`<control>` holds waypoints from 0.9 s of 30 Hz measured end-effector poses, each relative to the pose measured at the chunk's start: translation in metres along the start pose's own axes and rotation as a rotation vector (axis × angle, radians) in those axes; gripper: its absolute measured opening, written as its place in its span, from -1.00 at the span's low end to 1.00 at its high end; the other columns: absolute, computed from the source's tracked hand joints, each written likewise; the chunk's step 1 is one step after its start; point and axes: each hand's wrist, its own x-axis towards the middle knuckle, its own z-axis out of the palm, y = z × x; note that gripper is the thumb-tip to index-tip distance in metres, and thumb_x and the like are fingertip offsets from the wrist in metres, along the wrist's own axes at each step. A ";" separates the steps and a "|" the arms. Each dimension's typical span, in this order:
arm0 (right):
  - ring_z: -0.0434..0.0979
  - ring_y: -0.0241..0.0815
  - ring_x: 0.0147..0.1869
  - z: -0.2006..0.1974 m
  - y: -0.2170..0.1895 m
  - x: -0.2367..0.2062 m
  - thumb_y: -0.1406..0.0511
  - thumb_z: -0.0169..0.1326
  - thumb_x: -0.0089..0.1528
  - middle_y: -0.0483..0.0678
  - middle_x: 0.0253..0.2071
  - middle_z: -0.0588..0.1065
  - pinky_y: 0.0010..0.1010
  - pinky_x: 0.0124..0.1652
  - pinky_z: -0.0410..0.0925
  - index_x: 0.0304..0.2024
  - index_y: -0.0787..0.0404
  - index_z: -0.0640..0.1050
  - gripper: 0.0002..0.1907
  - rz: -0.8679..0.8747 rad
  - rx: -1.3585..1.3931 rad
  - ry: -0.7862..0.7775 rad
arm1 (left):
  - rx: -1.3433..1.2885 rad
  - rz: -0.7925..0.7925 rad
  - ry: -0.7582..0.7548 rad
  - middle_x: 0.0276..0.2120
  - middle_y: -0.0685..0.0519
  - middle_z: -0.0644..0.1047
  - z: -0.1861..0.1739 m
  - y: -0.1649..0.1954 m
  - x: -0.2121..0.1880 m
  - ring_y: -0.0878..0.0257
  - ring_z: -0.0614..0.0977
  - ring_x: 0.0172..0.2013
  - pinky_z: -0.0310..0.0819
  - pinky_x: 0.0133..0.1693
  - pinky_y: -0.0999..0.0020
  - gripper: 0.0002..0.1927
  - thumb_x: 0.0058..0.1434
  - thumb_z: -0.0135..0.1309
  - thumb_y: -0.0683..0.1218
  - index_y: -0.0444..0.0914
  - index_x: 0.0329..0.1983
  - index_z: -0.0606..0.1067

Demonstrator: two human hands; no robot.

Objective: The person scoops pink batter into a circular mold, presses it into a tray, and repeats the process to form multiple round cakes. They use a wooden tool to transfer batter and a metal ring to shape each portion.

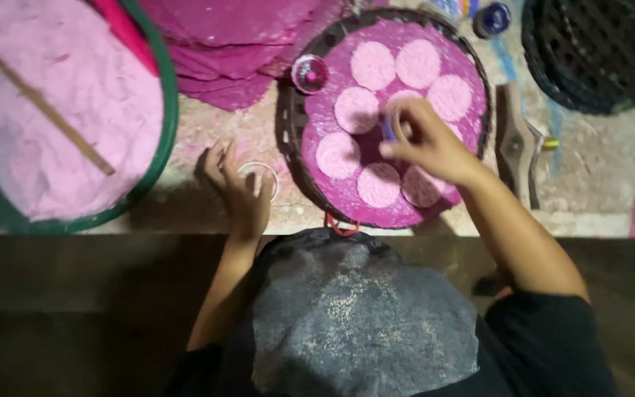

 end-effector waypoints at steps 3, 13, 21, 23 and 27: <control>0.32 0.01 0.14 0.002 -0.003 -0.069 0.37 0.26 0.11 0.01 0.02 0.28 -0.13 0.18 0.25 0.34 0.15 0.34 -0.26 -0.025 -0.149 0.010 | 0.229 0.199 -0.016 0.37 -0.17 0.10 0.005 -0.005 0.007 -0.12 0.17 0.37 0.22 0.32 0.01 -0.26 0.14 0.21 -0.23 -0.29 0.41 0.24; 0.38 0.23 0.16 0.053 -0.014 -0.131 0.29 0.39 -0.01 0.15 0.07 0.46 -0.09 0.10 0.32 0.19 0.24 0.41 -0.26 0.098 -0.390 0.200 | 0.412 0.455 -0.226 0.28 -0.15 0.33 0.072 0.025 0.072 -0.14 0.28 0.31 0.03 0.31 -0.06 -0.29 0.16 0.34 -0.14 -0.25 0.37 0.35; 0.47 0.10 0.11 0.052 -0.008 -0.141 0.28 0.44 -0.05 0.10 0.01 0.48 -0.17 0.07 0.34 0.16 0.24 0.44 -0.26 0.117 -0.264 0.434 | 0.502 0.616 -0.458 0.10 0.01 0.53 0.187 0.053 0.154 0.10 0.46 0.15 0.07 0.24 0.01 -0.59 0.21 0.26 -0.14 -0.13 0.15 0.55; 0.49 0.06 0.09 0.055 -0.007 -0.143 0.27 0.45 -0.04 0.08 0.04 0.49 -0.22 0.06 0.36 0.17 0.24 0.44 -0.25 0.120 -0.222 0.498 | 0.586 0.640 -0.488 0.05 0.00 0.53 0.216 0.061 0.170 0.08 0.44 0.15 0.13 0.19 0.01 -0.65 0.18 0.22 -0.13 -0.15 0.07 0.58; 0.49 0.02 0.09 0.057 -0.006 -0.153 0.27 0.46 -0.08 0.08 0.05 0.49 -0.25 0.04 0.38 0.17 0.23 0.45 -0.21 0.099 -0.182 0.601 | 0.950 0.774 -0.339 0.01 -0.03 0.52 0.259 0.072 0.203 -0.07 0.39 0.20 0.18 0.12 -0.04 -0.81 0.20 0.11 -0.10 -0.14 -0.15 0.66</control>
